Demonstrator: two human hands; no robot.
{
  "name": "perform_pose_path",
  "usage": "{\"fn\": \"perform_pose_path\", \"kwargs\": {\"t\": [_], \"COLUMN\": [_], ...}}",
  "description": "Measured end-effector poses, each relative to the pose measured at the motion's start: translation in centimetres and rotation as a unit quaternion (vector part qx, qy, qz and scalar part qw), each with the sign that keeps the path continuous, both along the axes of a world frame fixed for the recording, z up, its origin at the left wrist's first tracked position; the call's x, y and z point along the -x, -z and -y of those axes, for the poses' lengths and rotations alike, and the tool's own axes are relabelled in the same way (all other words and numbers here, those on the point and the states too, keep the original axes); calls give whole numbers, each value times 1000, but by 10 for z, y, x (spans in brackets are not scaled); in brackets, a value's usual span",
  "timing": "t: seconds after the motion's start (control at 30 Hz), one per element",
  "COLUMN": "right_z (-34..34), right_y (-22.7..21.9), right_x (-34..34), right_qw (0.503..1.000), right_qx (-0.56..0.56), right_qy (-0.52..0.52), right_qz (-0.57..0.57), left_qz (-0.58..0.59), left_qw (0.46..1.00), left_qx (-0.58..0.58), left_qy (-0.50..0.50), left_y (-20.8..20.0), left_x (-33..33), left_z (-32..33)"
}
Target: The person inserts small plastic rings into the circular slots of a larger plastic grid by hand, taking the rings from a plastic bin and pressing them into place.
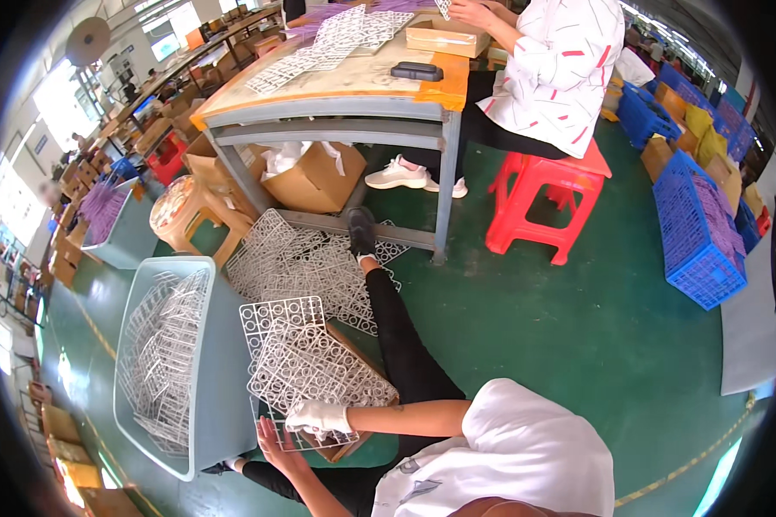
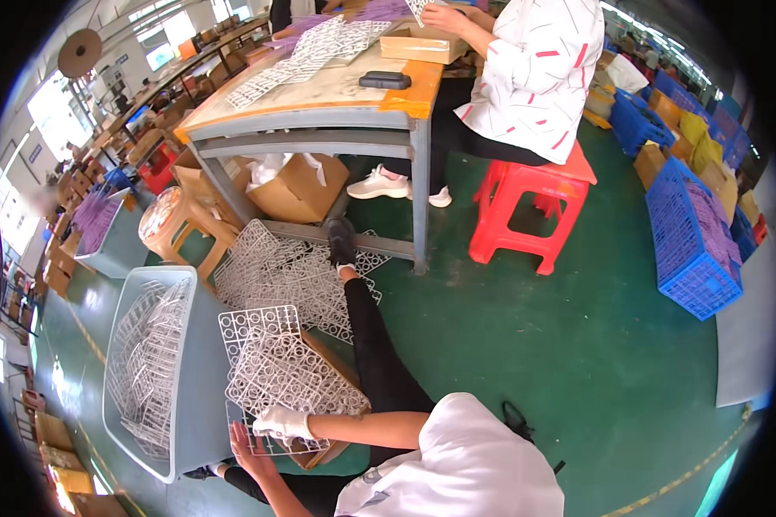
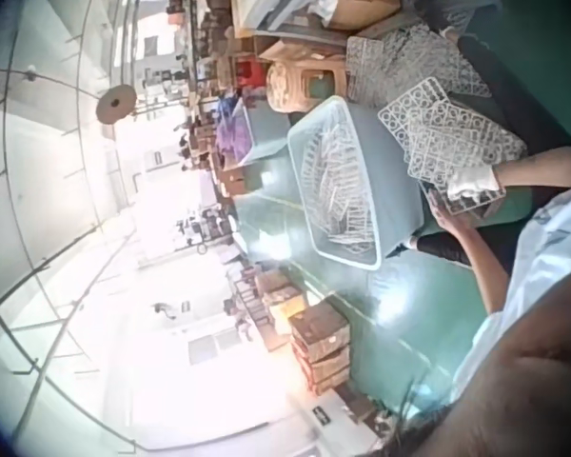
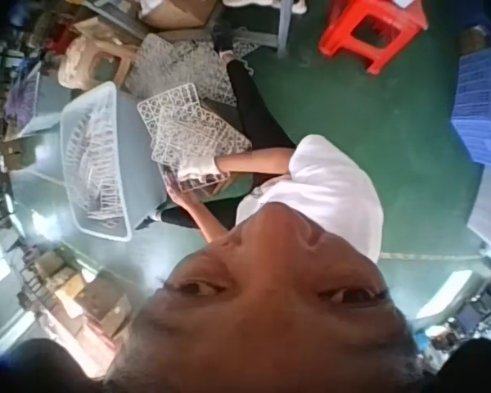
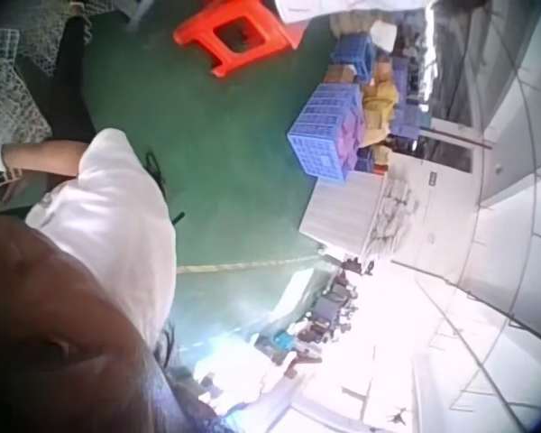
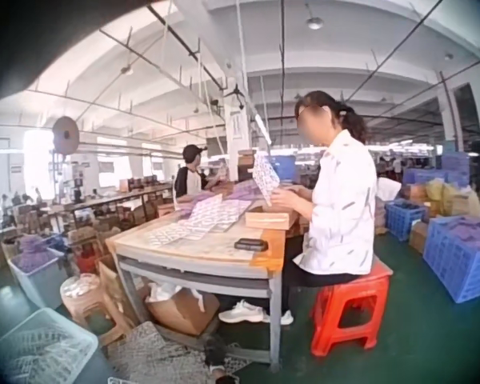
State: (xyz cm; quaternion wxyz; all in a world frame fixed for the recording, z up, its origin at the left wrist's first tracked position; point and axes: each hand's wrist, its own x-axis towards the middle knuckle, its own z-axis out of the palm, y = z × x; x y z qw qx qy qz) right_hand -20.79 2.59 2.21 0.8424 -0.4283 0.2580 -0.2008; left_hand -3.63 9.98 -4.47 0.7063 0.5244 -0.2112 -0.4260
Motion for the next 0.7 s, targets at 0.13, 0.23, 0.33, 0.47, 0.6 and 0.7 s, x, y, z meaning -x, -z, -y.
{"fn": "perform_pose_path", "kwargs": {"t": [0.13, 0.23, 0.33, 0.47, 0.6, 0.7], "right_z": [11, 14, 20, 25, 16, 11], "right_y": [9, 22, 45, 45, 36, 68], "right_x": [7, 8, 36, 53, 45, 39], "right_qw": [996, 998, 996, 993, 974, 967], "right_qx": [87, 44, 40, -82, -151, -175], "right_qy": [6, 39, 63, 35, 2, -21], "right_qz": [5, -17, -55, -78, -170, -186], "left_qz": [26, -46, -117, -159, -233, -283], "left_qw": [1000, 997, 991, 979, 954, 917], "left_qx": [15, 24, 65, 123, 165, 238], "left_qy": [-4, -50, -12, -37, -95, -151], "left_y": [-11, -27, -45, -43, -57, -75], "left_x": [-39, -86, -97, -131, -152, -170], "left_z": [4, 15, 26, 42, 41, 46]}}
